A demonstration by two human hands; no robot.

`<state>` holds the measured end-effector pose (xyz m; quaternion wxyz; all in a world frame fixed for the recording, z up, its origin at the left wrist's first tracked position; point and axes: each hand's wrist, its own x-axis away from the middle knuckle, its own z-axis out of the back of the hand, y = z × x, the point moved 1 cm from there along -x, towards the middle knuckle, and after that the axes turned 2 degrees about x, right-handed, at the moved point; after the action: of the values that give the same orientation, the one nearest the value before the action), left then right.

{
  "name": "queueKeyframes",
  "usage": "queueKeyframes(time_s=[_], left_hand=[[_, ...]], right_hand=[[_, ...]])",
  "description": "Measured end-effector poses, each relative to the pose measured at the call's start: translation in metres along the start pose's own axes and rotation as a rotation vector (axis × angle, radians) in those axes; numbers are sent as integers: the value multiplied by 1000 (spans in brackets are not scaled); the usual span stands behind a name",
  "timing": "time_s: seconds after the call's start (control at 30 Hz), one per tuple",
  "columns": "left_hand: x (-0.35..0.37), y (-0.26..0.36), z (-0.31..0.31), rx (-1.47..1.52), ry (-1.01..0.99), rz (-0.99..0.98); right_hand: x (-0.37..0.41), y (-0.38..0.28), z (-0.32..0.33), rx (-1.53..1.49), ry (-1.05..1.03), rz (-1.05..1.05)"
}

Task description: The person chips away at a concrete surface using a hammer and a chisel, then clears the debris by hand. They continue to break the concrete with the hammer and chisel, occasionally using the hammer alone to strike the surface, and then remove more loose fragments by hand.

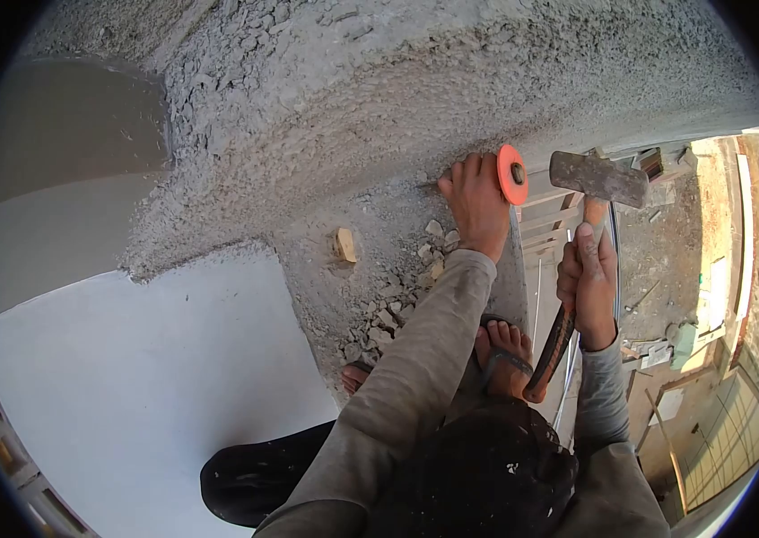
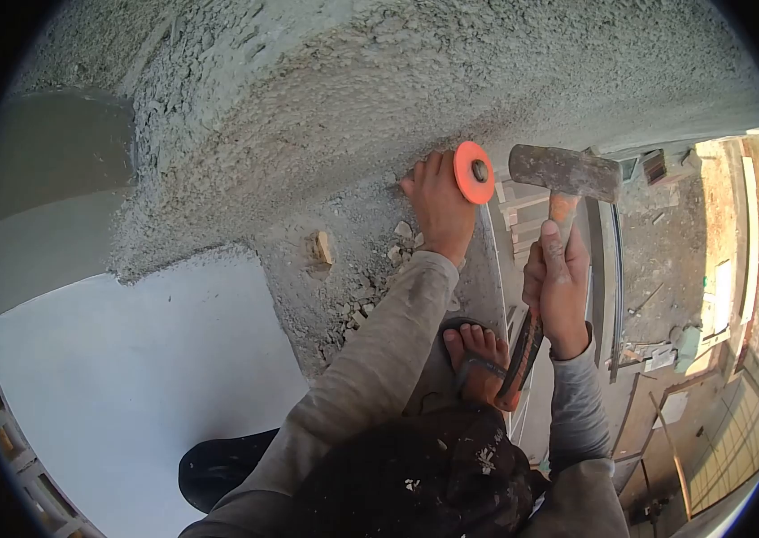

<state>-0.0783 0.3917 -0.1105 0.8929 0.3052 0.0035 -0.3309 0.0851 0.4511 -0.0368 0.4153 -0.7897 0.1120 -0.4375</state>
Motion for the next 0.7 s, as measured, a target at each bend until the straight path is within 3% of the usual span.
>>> queueKeyframes(time_s=[0.1,0.17,0.3,0.43,0.47,0.57,0.63,0.7], left_hand=[[-1,1,0,10,12,-10],[2,1,0,14,7,-19],[1,1,1,-19,-36,11],[2,-2,-3,-8,2,-25],[4,0,-3,-3,1,-29],[-5,-1,-5,-22,-16,-23],[5,-4,-2,-35,-35,-24],[2,-5,-3,-27,-1,-36]], right_hand=[[-4,10,-10,-73,143,123],[-15,14,-9,251,22,55],[-8,6,8,72,29,-46],[-4,14,-12,-8,122,93],[-11,20,-10,134,52,38],[-16,9,3,128,-54,-16],[-5,10,0,62,-9,-93],[-5,15,-8,-75,142,42]])
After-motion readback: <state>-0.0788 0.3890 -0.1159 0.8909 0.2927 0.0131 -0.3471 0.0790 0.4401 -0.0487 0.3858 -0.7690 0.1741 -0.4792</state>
